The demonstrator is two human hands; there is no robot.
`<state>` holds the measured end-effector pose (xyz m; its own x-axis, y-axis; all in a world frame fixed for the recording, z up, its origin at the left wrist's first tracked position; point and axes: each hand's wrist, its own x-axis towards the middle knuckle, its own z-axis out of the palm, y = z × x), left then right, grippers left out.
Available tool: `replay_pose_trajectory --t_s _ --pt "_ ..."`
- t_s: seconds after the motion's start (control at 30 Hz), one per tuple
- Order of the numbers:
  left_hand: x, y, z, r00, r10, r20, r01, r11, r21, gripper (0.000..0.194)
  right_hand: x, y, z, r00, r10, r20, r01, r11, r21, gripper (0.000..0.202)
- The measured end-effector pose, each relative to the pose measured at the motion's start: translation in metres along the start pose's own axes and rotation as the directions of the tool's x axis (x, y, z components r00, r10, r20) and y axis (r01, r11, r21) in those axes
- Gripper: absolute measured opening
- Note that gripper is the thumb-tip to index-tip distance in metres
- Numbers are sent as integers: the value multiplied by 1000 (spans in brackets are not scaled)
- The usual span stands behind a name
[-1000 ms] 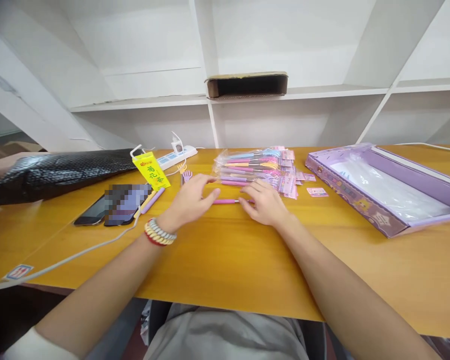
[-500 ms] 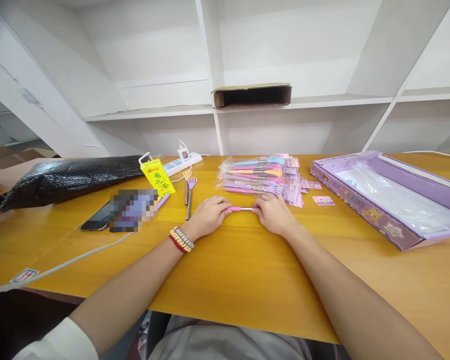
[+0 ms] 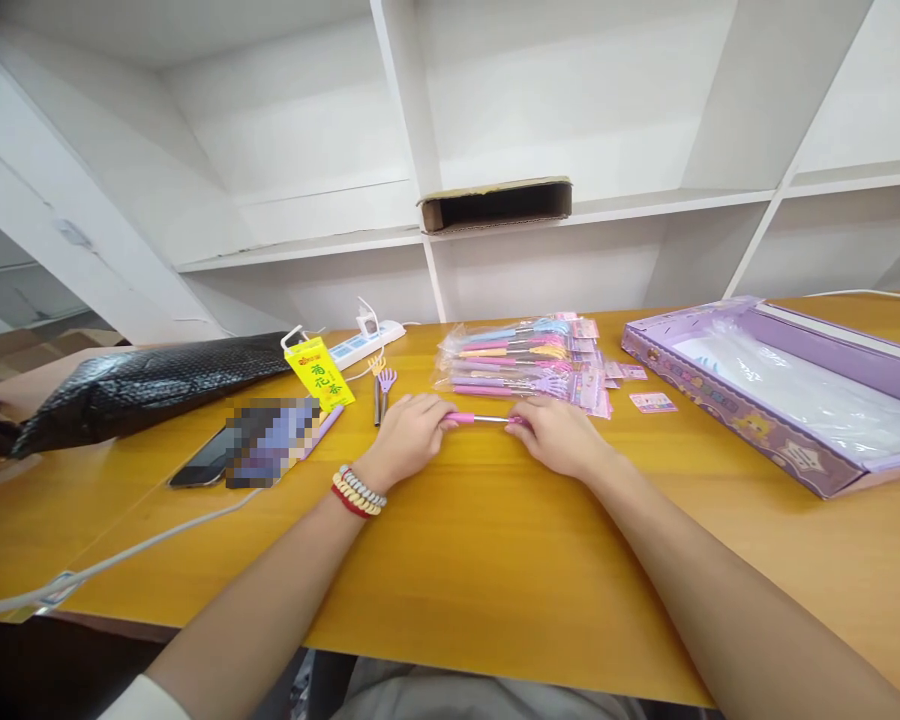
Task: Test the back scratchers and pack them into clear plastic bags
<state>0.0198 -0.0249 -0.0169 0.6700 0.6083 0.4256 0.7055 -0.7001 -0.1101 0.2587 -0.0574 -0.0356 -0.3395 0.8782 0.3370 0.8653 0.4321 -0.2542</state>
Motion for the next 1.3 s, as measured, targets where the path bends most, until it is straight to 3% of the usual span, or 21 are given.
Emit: replay_pose_trajectory --t_s 0.1,0.2,0.47,0.77,0.9,0.97,1.03,1.1,1.17,1.23,1.3 --pt "-3 -2 1 995 -66 78 67 998 -18 22 -2 2 1 1000 -4 -21 4 1000 6 21" --pt "-7 4 0 987 -53 155 54 999 -2 25 -4 0 4 997 -38 -73 39 999 18 21" --pt "-10 19 -7 980 -59 188 53 998 34 30 -8 -12 3 982 -57 -182 63 998 30 20" --pt "-12 15 -2 985 -25 173 41 995 -91 36 -8 -12 -1 995 -91 46 89 995 46 25" --pt "-11 15 4 988 -20 152 57 968 -243 35 -7 -4 -2 993 -84 85 81 996 43 24" --pt "-10 8 2 993 -11 117 47 949 -312 32 -7 3 -1 995 -51 90 45 996 73 22" --pt "-9 -7 -3 996 -83 40 91 941 -325 32 -6 10 1 996 -6 86 -3 995 101 21" --pt "-10 -28 -8 952 -300 -64 270 918 -290 30 -6 17 2 996 40 74 -48 992 118 22" --pt "-12 -50 -12 844 -522 -123 488 842 -230 27 -5 20 2 996 62 66 -70 989 128 22" --pt "-15 -65 -14 756 -654 -36 643 752 -148 26 -5 21 2 995 73 68 -81 988 133 22" --pt "-17 -71 -14 712 -700 64 702 711 -39 25 -5 19 3 994 87 72 -95 987 130 20"
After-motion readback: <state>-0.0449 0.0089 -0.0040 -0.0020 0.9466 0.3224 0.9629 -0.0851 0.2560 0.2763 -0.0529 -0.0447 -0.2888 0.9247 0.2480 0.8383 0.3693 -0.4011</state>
